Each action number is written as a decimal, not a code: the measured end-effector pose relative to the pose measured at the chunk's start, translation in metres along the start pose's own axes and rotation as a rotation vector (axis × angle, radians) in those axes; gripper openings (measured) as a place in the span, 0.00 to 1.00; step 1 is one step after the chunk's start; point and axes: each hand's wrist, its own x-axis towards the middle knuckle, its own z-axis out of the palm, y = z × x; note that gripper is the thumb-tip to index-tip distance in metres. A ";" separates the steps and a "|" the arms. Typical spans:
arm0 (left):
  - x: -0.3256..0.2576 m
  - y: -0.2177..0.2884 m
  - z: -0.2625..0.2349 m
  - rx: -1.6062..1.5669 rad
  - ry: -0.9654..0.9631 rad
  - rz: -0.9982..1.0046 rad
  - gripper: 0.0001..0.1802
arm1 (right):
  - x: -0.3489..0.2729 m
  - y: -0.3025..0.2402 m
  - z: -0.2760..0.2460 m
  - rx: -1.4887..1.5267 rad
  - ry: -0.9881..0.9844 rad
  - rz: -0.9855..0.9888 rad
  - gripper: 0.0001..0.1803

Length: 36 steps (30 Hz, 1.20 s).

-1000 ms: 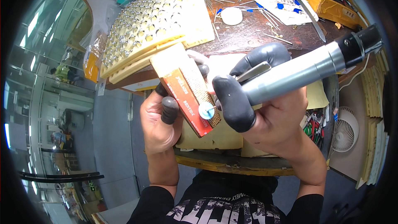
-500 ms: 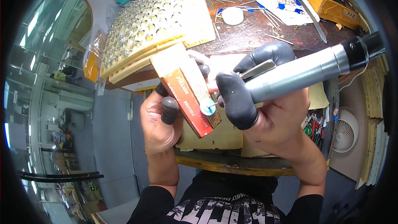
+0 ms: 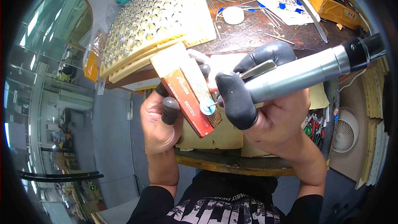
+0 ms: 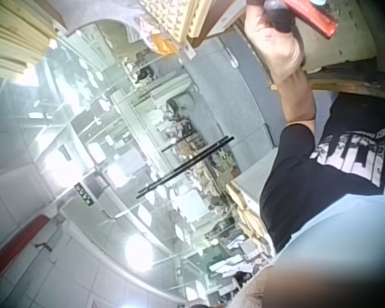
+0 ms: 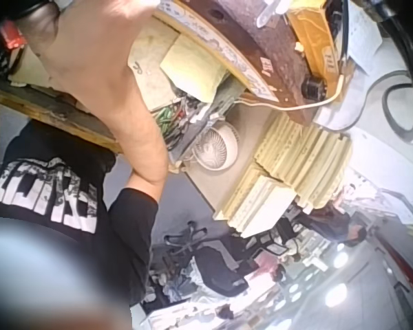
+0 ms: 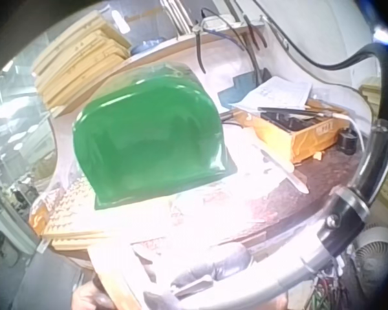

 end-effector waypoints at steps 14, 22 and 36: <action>0.000 0.001 0.000 0.003 0.014 -0.008 0.38 | 0.002 0.000 0.000 0.053 0.014 -0.006 0.04; 0.000 0.000 -0.003 0.012 0.007 -0.027 0.38 | 0.000 0.001 -0.001 -0.027 -0.007 -0.036 0.05; -0.001 0.001 -0.001 0.009 0.023 -0.033 0.39 | -0.001 0.000 0.002 0.001 0.018 -0.004 0.03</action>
